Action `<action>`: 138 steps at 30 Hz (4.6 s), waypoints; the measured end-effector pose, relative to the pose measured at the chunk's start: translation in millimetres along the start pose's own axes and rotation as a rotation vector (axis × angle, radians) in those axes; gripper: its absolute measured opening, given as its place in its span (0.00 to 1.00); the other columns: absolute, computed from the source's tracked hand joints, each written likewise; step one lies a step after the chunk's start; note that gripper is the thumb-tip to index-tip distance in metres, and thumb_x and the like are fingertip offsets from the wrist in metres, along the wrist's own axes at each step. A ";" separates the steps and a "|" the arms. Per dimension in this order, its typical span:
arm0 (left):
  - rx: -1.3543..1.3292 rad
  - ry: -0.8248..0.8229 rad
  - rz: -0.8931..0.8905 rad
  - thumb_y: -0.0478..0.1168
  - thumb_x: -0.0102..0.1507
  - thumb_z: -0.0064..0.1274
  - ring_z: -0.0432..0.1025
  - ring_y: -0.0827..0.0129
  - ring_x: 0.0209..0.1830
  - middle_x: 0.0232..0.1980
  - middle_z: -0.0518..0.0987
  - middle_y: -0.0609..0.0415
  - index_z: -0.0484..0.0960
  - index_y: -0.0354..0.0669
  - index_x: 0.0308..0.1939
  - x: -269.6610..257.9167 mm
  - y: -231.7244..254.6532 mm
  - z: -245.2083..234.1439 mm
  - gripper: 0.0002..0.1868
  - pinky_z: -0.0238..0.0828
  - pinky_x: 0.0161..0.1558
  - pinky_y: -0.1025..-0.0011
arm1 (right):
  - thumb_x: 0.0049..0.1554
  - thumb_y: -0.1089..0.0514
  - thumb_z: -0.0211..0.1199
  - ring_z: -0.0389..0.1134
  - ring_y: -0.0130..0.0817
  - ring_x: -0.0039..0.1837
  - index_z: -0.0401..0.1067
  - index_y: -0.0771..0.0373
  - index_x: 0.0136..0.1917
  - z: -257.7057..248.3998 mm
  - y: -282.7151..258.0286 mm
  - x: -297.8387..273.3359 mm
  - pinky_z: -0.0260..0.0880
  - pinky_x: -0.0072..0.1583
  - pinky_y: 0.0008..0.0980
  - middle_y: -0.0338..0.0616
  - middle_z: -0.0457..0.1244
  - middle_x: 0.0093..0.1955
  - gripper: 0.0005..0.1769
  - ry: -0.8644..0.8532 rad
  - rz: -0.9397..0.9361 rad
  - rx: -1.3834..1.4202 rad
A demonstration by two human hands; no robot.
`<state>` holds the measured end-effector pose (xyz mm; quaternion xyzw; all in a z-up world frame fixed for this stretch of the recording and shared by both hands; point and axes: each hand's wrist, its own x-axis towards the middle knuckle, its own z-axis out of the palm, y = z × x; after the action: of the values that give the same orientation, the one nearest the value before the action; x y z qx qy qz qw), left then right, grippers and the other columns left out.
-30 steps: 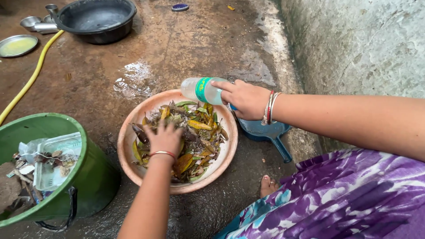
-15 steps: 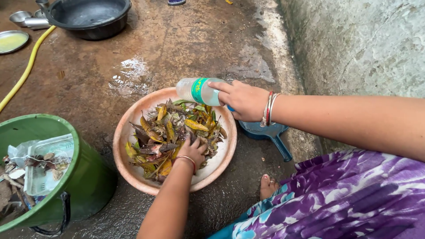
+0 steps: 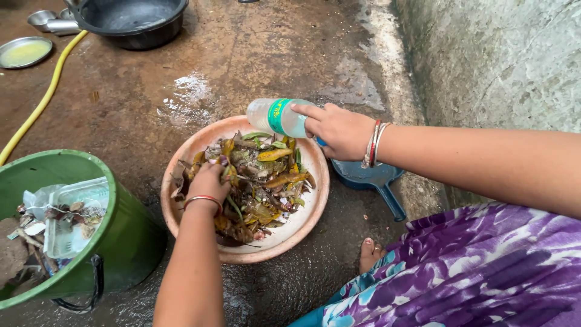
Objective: The person is seen mixing organic waste such as dry leaves and organic peelings with water in a basin to prepare for composting.
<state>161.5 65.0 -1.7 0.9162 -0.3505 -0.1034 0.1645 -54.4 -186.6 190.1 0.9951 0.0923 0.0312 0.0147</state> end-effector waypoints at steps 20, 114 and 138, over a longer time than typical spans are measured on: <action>0.465 0.140 0.508 0.38 0.63 0.50 0.66 0.60 0.66 0.64 0.76 0.54 0.84 0.50 0.48 -29.2 104.2 14.3 0.12 0.63 0.65 0.60 | 0.46 0.63 0.66 0.65 0.55 0.53 0.69 0.64 0.52 5.9 5.0 4.8 0.68 0.57 0.48 0.52 0.49 0.80 0.18 0.034 -0.004 0.031; -1.343 0.222 -0.093 0.33 0.70 0.46 0.73 0.74 0.34 0.39 0.84 0.50 0.76 0.40 0.40 -63.1 -13.2 -114.8 0.05 0.71 0.39 0.76 | 0.42 0.66 0.66 0.64 0.56 0.54 0.68 0.63 0.50 1.6 -28.0 80.7 0.66 0.58 0.48 0.54 0.48 0.80 0.21 0.052 -0.150 0.008; 0.016 0.850 -0.186 0.28 0.55 0.61 0.70 0.44 0.61 0.56 0.77 0.36 0.84 0.38 0.54 -83.6 -53.5 -164.1 0.22 0.67 0.62 0.53 | 0.44 0.65 0.65 0.65 0.54 0.53 0.68 0.63 0.50 12.9 -15.8 68.4 0.67 0.57 0.46 0.55 0.49 0.79 0.19 0.090 -0.171 -0.018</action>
<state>182.7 196.6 136.2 0.9062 -0.1683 0.2712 0.2773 10.6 -158.8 180.8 0.9810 0.1772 0.0754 0.0222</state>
